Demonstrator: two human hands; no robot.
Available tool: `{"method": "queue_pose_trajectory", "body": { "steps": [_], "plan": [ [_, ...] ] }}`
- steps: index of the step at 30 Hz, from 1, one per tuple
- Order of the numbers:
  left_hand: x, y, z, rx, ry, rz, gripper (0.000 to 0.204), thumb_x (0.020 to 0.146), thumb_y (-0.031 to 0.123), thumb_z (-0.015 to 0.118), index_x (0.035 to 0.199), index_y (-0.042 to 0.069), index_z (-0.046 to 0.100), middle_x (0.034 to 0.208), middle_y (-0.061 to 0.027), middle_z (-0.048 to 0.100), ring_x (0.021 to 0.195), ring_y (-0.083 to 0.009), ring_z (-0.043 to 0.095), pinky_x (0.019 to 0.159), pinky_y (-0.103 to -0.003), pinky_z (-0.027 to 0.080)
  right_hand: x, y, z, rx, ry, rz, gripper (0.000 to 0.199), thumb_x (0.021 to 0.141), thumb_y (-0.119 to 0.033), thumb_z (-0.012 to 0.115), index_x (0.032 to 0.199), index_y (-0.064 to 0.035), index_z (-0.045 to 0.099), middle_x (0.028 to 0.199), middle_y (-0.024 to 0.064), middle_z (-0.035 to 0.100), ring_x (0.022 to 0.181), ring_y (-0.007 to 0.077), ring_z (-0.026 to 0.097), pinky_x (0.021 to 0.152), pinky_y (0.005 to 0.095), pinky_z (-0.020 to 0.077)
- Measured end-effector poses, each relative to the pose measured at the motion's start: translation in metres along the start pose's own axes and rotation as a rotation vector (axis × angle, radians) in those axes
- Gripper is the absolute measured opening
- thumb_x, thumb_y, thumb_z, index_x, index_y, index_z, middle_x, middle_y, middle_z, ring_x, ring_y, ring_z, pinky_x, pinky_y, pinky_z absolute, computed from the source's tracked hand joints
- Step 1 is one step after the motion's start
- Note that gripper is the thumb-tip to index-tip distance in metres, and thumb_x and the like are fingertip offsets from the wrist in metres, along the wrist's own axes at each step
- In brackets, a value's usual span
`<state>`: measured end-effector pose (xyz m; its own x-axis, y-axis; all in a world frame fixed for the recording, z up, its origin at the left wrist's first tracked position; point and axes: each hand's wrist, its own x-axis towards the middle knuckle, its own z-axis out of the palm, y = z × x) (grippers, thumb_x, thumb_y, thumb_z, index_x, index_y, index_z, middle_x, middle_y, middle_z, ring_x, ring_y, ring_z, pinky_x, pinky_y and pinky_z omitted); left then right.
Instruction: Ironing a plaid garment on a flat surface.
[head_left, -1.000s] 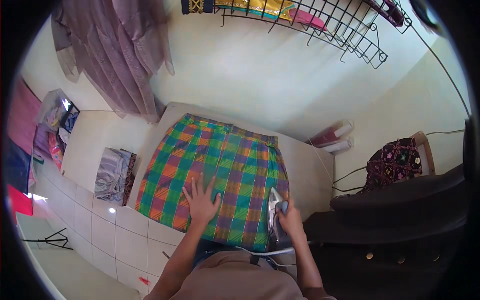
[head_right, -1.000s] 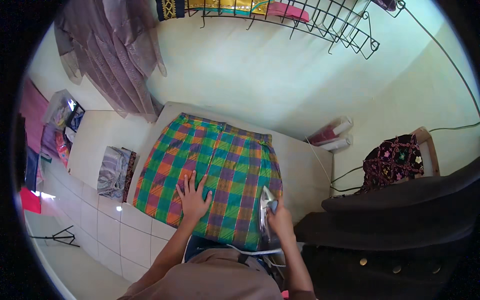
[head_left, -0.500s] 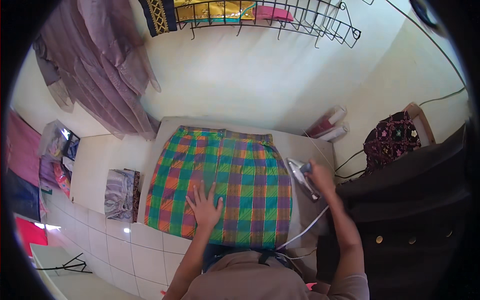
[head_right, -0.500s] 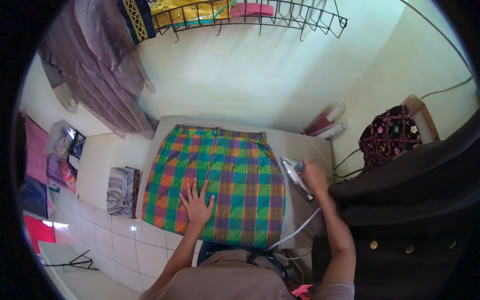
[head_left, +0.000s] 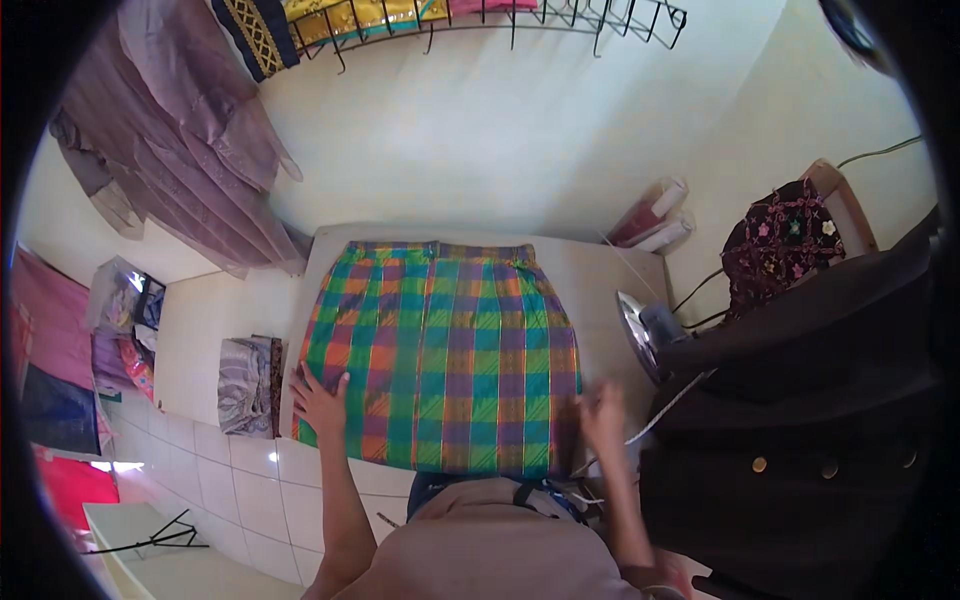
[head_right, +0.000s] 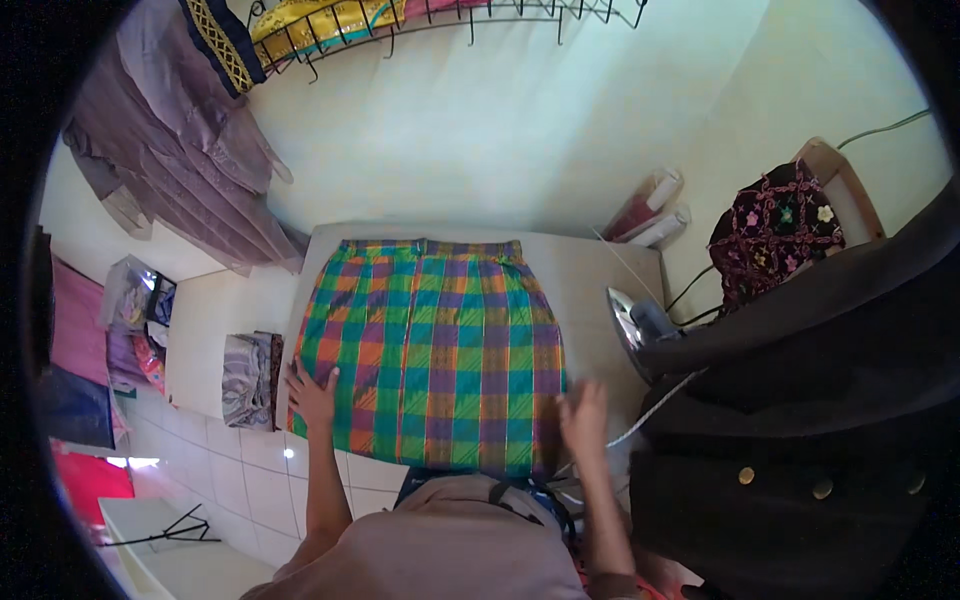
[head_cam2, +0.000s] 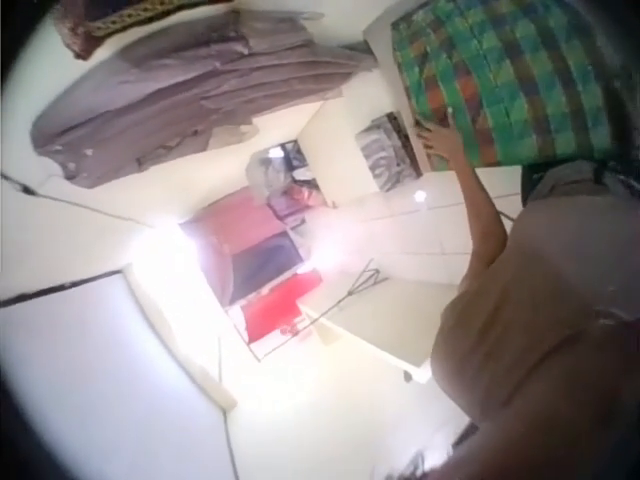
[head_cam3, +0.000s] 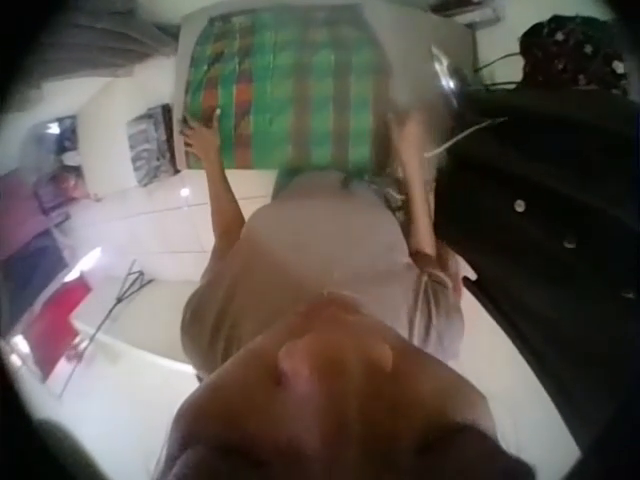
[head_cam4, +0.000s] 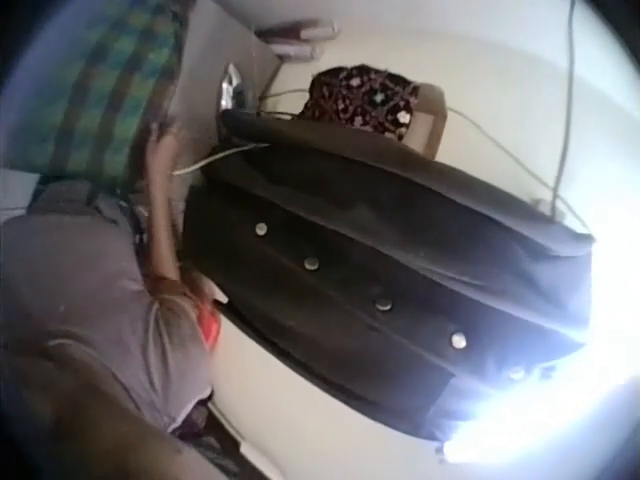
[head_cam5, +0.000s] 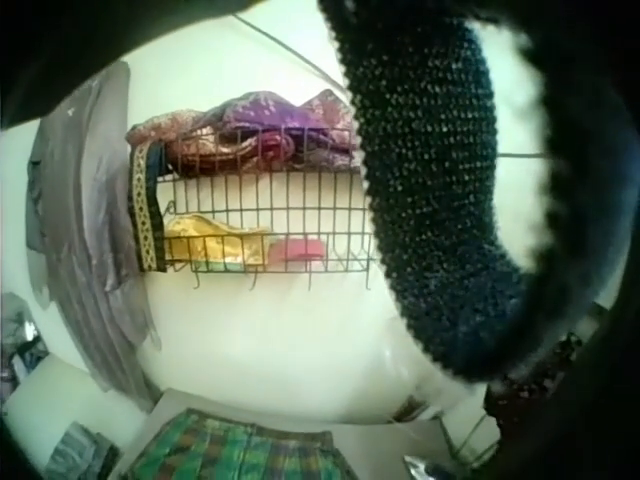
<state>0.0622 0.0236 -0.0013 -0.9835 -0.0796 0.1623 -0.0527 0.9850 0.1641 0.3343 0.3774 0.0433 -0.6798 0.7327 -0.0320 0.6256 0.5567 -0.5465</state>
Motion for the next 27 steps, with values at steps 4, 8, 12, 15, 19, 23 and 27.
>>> {"method": "queue_pose_trajectory", "body": {
  "steps": [4,8,12,15,19,23,27],
  "plan": [
    [0.007,-0.005,-0.011,0.019,-0.017,-0.036,0.094,0.068,0.062,0.064,0.137,0.007,0.031,0.136,-0.0182,0.032,0.125,-0.039,0.032,0.093,-0.058,0.033,-0.04,-0.015,0.003,0.046,-0.285,0.26,0.046,0.08,-0.027,0.066,0.107,0.0059,0.049,0.113,0.0275,0.049,0.097,0.0429,0.055,0.082,0.0457,0.0461],
    [0.008,-0.018,-0.021,-0.074,-0.024,0.095,0.083,0.064,0.054,0.072,0.122,0.002,0.04,0.115,-0.0193,0.044,0.11,-0.0394,0.043,0.085,-0.05,0.041,-0.064,-0.012,0.001,-0.177,-0.449,0.214,0.039,0.081,-0.028,0.064,0.101,0.0043,0.053,0.107,0.0252,0.053,0.091,0.0422,0.057,0.079,0.0449,0.0474],
    [-0.007,-0.058,-0.019,0.001,0.006,0.046,0.058,0.073,0.041,0.07,0.107,0.002,0.043,0.104,-0.019,0.047,0.096,-0.0396,0.05,0.079,-0.049,0.042,-0.088,-0.004,0.005,-0.102,-0.372,0.122,0.03,0.084,-0.025,0.06,0.096,0.0024,0.054,0.1,0.0235,0.057,0.09,0.0431,0.057,0.077,0.0467,0.0462],
    [-0.019,-0.08,-0.009,0.022,0.151,0.062,0.039,0.082,0.032,0.062,0.102,0.003,0.045,0.095,-0.0172,0.049,0.088,-0.038,0.052,0.075,-0.047,0.043,-0.095,0.009,0.013,0.132,-0.253,0.18,0.025,0.089,-0.024,0.054,0.091,0.0006,0.05,0.088,0.0219,0.057,0.083,0.0413,0.057,0.069,0.0458,0.0449],
    [-0.02,-0.081,-0.02,0.001,-0.093,0.059,0.027,0.088,0.027,0.055,0.096,0.002,0.048,0.088,-0.0168,0.052,0.085,-0.0375,0.054,0.073,-0.043,0.043,-0.092,0.012,0.013,0.518,-0.19,0.313,0.027,0.093,-0.023,0.051,0.081,-0.0004,0.043,0.069,0.0088,0.046,0.068,0.0209,0.048,0.063,0.0334,0.0396],
    [0.002,-0.052,-0.061,-0.423,-0.181,0.165,0.023,0.094,0.024,0.048,0.093,0.001,0.049,0.084,-0.0153,0.052,0.08,-0.03,0.054,0.073,-0.037,0.042,-0.057,-0.019,0.001,0.789,0.0,0.309,0.029,0.094,-0.021,0.049,0.076,-0.0026,0.038,0.07,-0.0008,0.032,0.07,0.0082,0.033,0.061,0.0246,0.0339],
    [0.046,-0.003,-0.109,-1.123,-0.031,-0.029,0.032,0.096,0.031,0.043,0.103,0.0,0.05,0.09,-0.0102,0.054,0.083,-0.02,0.049,0.079,-0.032,0.04,0.027,-0.049,-0.019,0.78,0.279,0.189,0.026,0.095,-0.022,0.049,0.078,-0.0025,0.043,0.074,-0.0001,0.038,0.073,0.0091,0.035,0.067,0.0246,0.0353]
  ]
}}
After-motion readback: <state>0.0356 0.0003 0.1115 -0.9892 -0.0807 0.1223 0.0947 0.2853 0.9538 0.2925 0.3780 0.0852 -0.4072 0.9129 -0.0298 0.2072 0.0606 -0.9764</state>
